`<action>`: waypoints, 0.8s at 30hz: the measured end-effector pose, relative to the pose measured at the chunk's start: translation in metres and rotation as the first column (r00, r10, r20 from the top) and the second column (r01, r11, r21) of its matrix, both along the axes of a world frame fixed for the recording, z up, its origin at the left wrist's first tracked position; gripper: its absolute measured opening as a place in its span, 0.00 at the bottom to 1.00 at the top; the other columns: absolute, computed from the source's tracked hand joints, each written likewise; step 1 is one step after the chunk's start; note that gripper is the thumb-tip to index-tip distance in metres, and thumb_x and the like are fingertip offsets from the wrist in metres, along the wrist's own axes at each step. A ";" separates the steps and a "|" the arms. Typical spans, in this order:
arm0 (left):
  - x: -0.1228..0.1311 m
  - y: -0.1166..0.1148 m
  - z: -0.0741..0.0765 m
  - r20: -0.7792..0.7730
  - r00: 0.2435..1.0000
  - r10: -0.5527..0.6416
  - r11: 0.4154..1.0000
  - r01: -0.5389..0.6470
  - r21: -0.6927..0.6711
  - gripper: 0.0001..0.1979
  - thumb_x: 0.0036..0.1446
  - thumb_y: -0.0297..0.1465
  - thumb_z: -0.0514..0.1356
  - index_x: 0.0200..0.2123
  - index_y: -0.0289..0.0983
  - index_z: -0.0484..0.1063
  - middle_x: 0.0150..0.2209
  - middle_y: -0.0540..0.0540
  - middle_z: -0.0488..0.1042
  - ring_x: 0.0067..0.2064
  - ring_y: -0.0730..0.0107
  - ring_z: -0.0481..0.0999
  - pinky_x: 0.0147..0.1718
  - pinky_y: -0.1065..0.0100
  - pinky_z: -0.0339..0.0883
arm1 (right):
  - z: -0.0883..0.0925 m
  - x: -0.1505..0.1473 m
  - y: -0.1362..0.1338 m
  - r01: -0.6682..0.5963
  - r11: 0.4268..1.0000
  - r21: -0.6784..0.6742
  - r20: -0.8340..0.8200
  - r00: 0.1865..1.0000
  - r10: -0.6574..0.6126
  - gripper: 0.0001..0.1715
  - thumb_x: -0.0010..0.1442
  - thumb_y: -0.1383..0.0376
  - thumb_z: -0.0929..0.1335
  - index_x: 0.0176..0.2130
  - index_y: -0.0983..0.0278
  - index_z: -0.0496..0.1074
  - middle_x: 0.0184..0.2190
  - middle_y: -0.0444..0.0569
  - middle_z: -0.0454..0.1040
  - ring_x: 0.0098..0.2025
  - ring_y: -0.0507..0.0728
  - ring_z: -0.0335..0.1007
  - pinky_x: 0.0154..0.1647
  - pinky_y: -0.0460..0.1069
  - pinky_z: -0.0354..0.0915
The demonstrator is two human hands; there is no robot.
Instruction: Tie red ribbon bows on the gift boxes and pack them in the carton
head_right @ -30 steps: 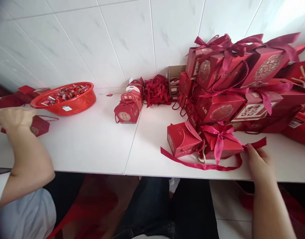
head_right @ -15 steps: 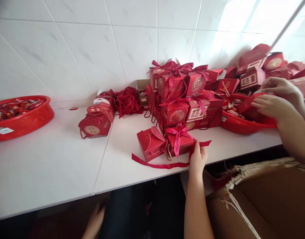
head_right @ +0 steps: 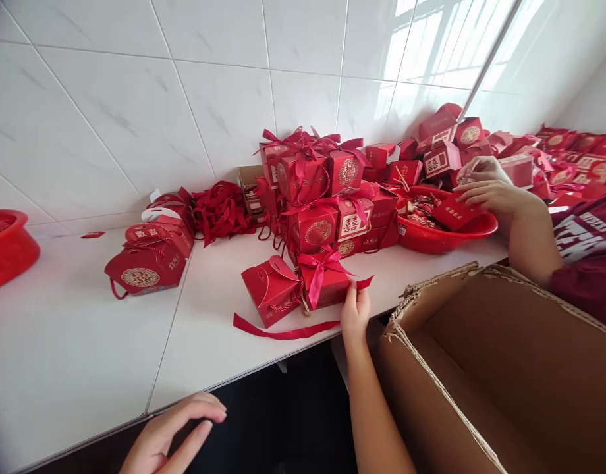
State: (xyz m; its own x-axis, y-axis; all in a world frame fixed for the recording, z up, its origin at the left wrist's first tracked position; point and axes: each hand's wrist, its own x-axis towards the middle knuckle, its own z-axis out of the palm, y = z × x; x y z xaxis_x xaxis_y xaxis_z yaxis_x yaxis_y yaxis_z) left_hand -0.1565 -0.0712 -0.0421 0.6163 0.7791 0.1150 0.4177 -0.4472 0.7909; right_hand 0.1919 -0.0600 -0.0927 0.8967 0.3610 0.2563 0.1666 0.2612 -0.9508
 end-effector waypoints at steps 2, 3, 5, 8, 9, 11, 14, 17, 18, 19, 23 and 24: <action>-0.001 0.013 0.000 0.102 0.993 0.065 0.985 -0.080 0.151 0.08 0.60 0.36 0.57 0.37 0.42 0.75 0.41 0.45 0.78 0.45 0.61 0.78 0.46 0.67 0.72 | -0.001 0.001 0.000 0.001 1.000 -0.014 0.015 1.000 -0.001 0.24 0.58 0.49 0.62 0.39 0.66 0.71 0.38 0.54 0.76 0.41 0.60 0.71 0.46 0.55 0.65; -0.001 0.021 -0.001 0.130 0.982 0.137 0.965 -0.162 0.207 0.08 0.60 0.36 0.57 0.39 0.41 0.74 0.42 0.45 0.77 0.45 0.61 0.77 0.46 0.65 0.72 | -0.001 0.001 0.000 0.003 1.000 -0.021 0.019 1.000 -0.003 0.23 0.58 0.49 0.62 0.38 0.66 0.71 0.37 0.53 0.76 0.40 0.60 0.71 0.45 0.55 0.65; 0.003 0.037 -0.005 0.126 0.953 0.274 0.915 -0.299 0.270 0.12 0.59 0.38 0.58 0.44 0.41 0.72 0.44 0.44 0.75 0.44 0.60 0.77 0.45 0.62 0.73 | -0.001 0.002 0.000 0.012 0.999 -0.032 0.020 1.000 -0.012 0.23 0.58 0.49 0.62 0.37 0.66 0.71 0.35 0.52 0.76 0.39 0.59 0.71 0.43 0.54 0.66; 0.014 0.053 -0.011 0.048 0.936 0.349 0.875 -0.344 0.340 0.18 0.60 0.41 0.56 0.50 0.40 0.66 0.49 0.40 0.72 0.47 0.57 0.75 0.45 0.57 0.73 | -0.002 0.003 0.000 0.024 0.999 -0.039 0.013 1.000 -0.024 0.22 0.58 0.49 0.62 0.36 0.65 0.71 0.33 0.51 0.75 0.38 0.59 0.70 0.41 0.54 0.66; 0.018 0.056 -0.013 0.022 0.937 0.349 0.863 -0.330 0.383 0.19 0.60 0.42 0.56 0.51 0.39 0.65 0.50 0.39 0.71 0.49 0.55 0.74 0.46 0.55 0.72 | -0.002 0.003 0.001 0.025 0.999 -0.037 0.010 1.000 -0.024 0.22 0.58 0.49 0.62 0.36 0.65 0.71 0.33 0.51 0.75 0.38 0.59 0.70 0.41 0.54 0.66; 0.023 0.059 -0.018 -0.024 0.936 0.351 0.824 -0.296 0.483 0.21 0.59 0.42 0.56 0.52 0.38 0.63 0.50 0.37 0.70 0.52 0.51 0.72 0.49 0.50 0.69 | -0.003 0.003 0.002 0.021 0.999 -0.029 0.007 1.000 -0.021 0.23 0.58 0.49 0.62 0.37 0.65 0.71 0.33 0.51 0.75 0.38 0.59 0.70 0.41 0.54 0.65; 0.023 0.061 -0.024 -0.077 0.935 0.345 0.803 -0.252 0.540 0.22 0.59 0.42 0.57 0.53 0.38 0.62 0.50 0.36 0.70 0.53 0.48 0.70 0.51 0.46 0.67 | -0.004 0.002 0.004 0.013 1.000 -0.009 0.006 1.000 -0.012 0.23 0.59 0.48 0.62 0.38 0.65 0.70 0.35 0.52 0.75 0.39 0.59 0.70 0.43 0.54 0.65; 0.026 0.063 -0.019 -0.117 0.939 0.323 0.876 -0.250 0.412 0.26 0.58 0.44 0.57 0.56 0.40 0.59 0.54 0.37 0.69 0.56 0.48 0.69 0.51 0.46 0.68 | -0.003 0.001 0.005 0.007 1.000 0.006 0.010 1.000 -0.007 0.24 0.59 0.48 0.62 0.38 0.65 0.70 0.36 0.52 0.74 0.39 0.59 0.70 0.43 0.55 0.65; 0.030 0.064 -0.014 -0.123 0.942 0.314 0.901 -0.255 0.350 0.28 0.58 0.45 0.57 0.58 0.41 0.57 0.56 0.36 0.67 0.58 0.47 0.68 0.52 0.46 0.68 | -0.003 0.001 0.005 0.008 1.000 0.006 0.012 1.000 -0.008 0.24 0.59 0.48 0.62 0.38 0.65 0.70 0.35 0.52 0.74 0.38 0.59 0.69 0.43 0.55 0.65; 0.036 0.065 -0.009 -0.122 0.946 0.302 0.922 -0.256 0.292 0.32 0.58 0.46 0.58 0.61 0.41 0.53 0.59 0.36 0.64 0.60 0.47 0.66 0.53 0.46 0.67 | -0.002 0.000 0.004 0.010 1.000 0.005 0.014 1.000 -0.010 0.24 0.59 0.48 0.62 0.37 0.65 0.70 0.34 0.52 0.74 0.37 0.59 0.69 0.43 0.54 0.65; 0.078 0.070 0.011 -0.096 0.971 0.221 0.964 -0.202 0.171 0.50 0.52 0.48 0.62 0.68 0.41 0.35 0.69 0.33 0.47 0.68 0.46 0.52 0.60 0.45 0.59 | -0.001 -0.002 0.003 0.012 1.000 -0.011 0.018 1.000 -0.012 0.23 0.59 0.48 0.62 0.35 0.65 0.70 0.31 0.50 0.74 0.35 0.58 0.69 0.40 0.54 0.65; 0.089 0.072 0.014 -0.081 0.975 0.208 0.969 -0.194 0.154 0.54 0.50 0.48 0.63 0.68 0.41 0.31 0.69 0.32 0.45 0.69 0.45 0.50 0.61 0.44 0.57 | -0.001 -0.002 0.002 0.011 1.000 -0.013 0.019 1.000 -0.011 0.23 0.60 0.48 0.62 0.35 0.65 0.70 0.31 0.50 0.74 0.35 0.58 0.69 0.40 0.53 0.65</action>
State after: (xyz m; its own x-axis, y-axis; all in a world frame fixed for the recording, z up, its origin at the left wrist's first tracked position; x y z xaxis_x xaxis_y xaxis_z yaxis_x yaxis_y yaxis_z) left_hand -0.0676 0.0007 -0.0277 0.4621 0.8677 0.1834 0.5812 -0.4525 0.6764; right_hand 0.1899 -0.0577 -0.0935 0.8955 0.3549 0.2687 0.1876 0.2465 -0.9508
